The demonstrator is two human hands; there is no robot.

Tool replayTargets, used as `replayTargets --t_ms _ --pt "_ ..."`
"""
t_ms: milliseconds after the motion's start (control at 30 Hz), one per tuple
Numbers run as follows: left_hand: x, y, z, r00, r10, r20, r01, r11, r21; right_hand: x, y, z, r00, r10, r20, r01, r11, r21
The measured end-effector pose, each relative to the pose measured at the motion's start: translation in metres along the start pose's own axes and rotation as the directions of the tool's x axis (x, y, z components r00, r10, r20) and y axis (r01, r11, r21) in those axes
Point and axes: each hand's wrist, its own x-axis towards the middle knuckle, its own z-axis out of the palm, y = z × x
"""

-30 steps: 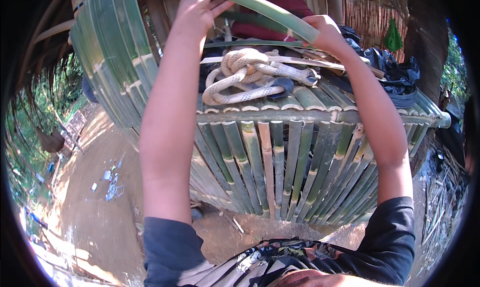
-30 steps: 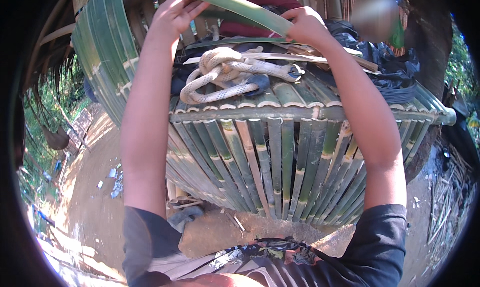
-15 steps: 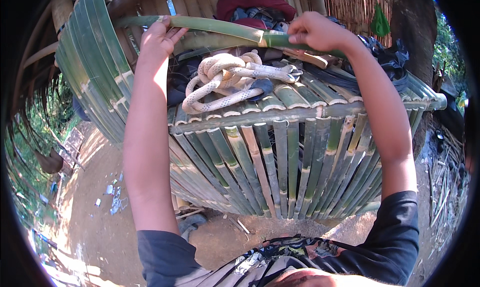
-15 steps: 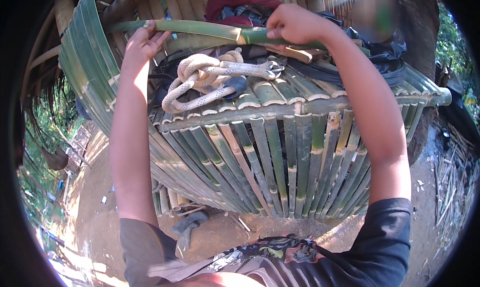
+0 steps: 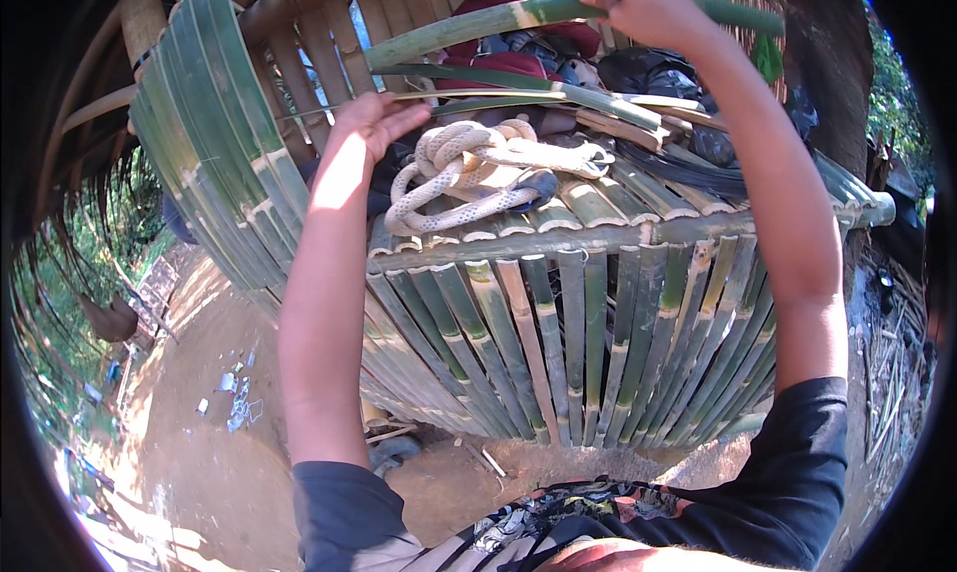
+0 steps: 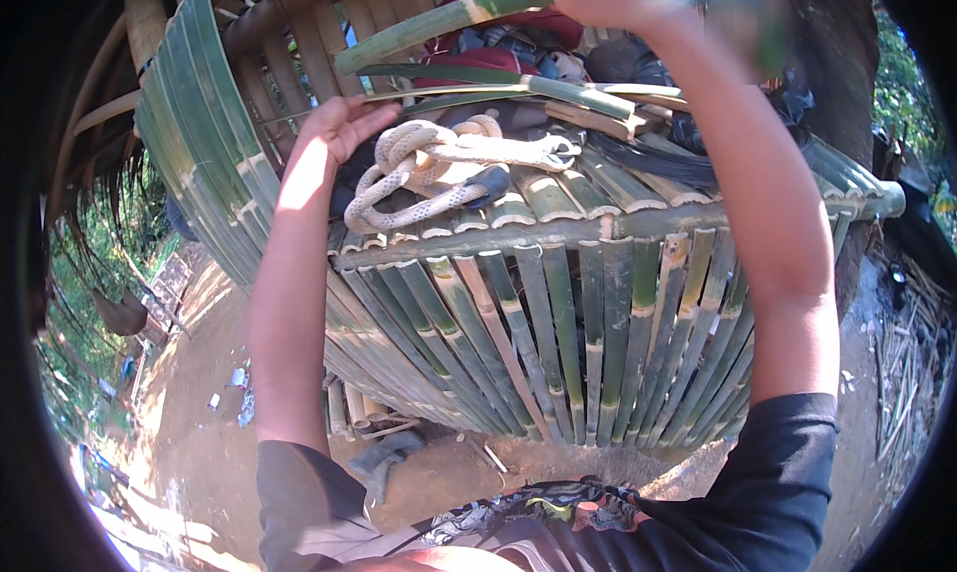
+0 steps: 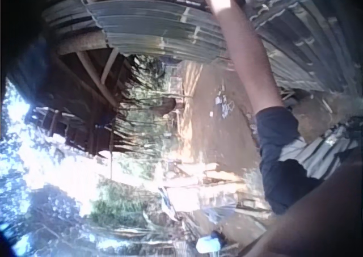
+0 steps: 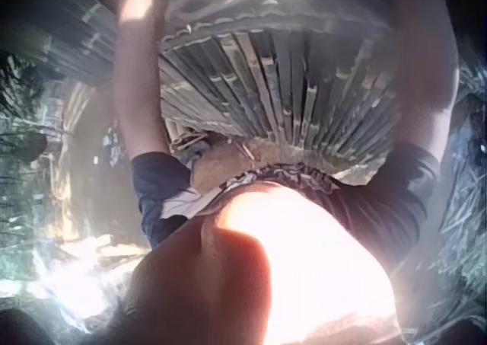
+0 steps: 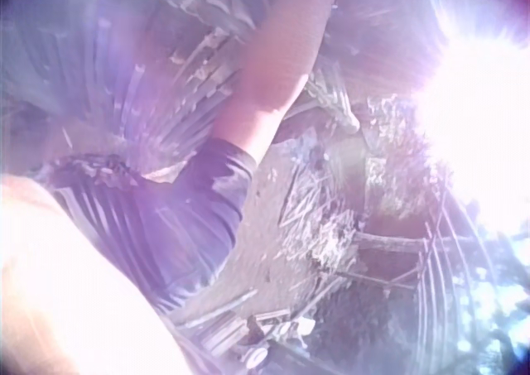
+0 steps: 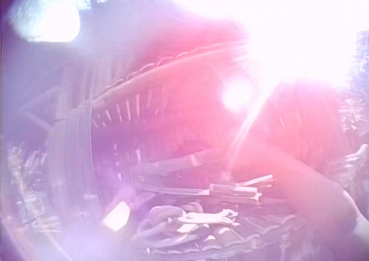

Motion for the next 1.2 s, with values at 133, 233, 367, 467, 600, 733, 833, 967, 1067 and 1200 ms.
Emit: replayTargets --t_ms 133,233,367,467,600,733,833,967,1067,1200 --pt "-0.038 0.010 0.004 0.996 0.012 0.088 -0.042 0.936 0.351 0.009 -0.028 -0.040 0.997 -0.045 -0.056 0.042 0.997 -0.060" --pt "-0.063 0.012 -0.004 0.881 0.458 -0.121 -0.349 0.800 0.488 0.023 -0.052 -0.054 0.986 -0.094 -0.140 0.084 0.993 -0.078" --pt "-0.085 -0.003 -0.004 0.461 0.836 0.298 -0.769 0.208 0.605 0.037 -0.094 -0.073 0.924 -0.213 -0.318 0.162 0.970 -0.179" --pt "-0.130 -0.028 0.002 0.692 0.653 0.309 -0.713 0.550 0.434 0.050 -0.107 -0.070 0.832 -0.329 -0.447 0.204 0.930 -0.305" --pt "-0.170 -0.067 -0.041 0.812 0.584 0.025 -0.557 0.760 0.335 0.079 -0.151 -0.014 0.612 -0.491 -0.620 0.282 0.868 -0.409" --pt "-0.195 -0.120 -0.054 0.850 0.479 -0.218 -0.456 0.877 0.150 0.087 -0.192 0.065 0.414 -0.531 -0.740 0.305 0.846 -0.437" --pt "-0.206 -0.134 -0.055 0.826 0.445 -0.347 -0.452 0.890 0.064 0.085 -0.219 0.101 0.452 -0.437 -0.778 0.365 0.886 -0.286" --pt "-0.205 -0.134 -0.058 0.851 0.411 -0.326 -0.396 0.911 0.116 0.069 -0.249 0.092 0.973 -0.207 0.100 0.052 0.623 0.781" --pt "-0.198 -0.127 -0.063 0.858 0.408 -0.312 -0.405 0.911 0.077 0.074 -0.267 0.105 0.985 -0.142 0.102 0.032 0.722 0.691" --pt "-0.189 -0.118 -0.071 0.830 0.395 -0.395 -0.395 0.915 0.085 0.094 -0.261 0.128 0.957 -0.238 0.168 0.004 0.588 0.809"
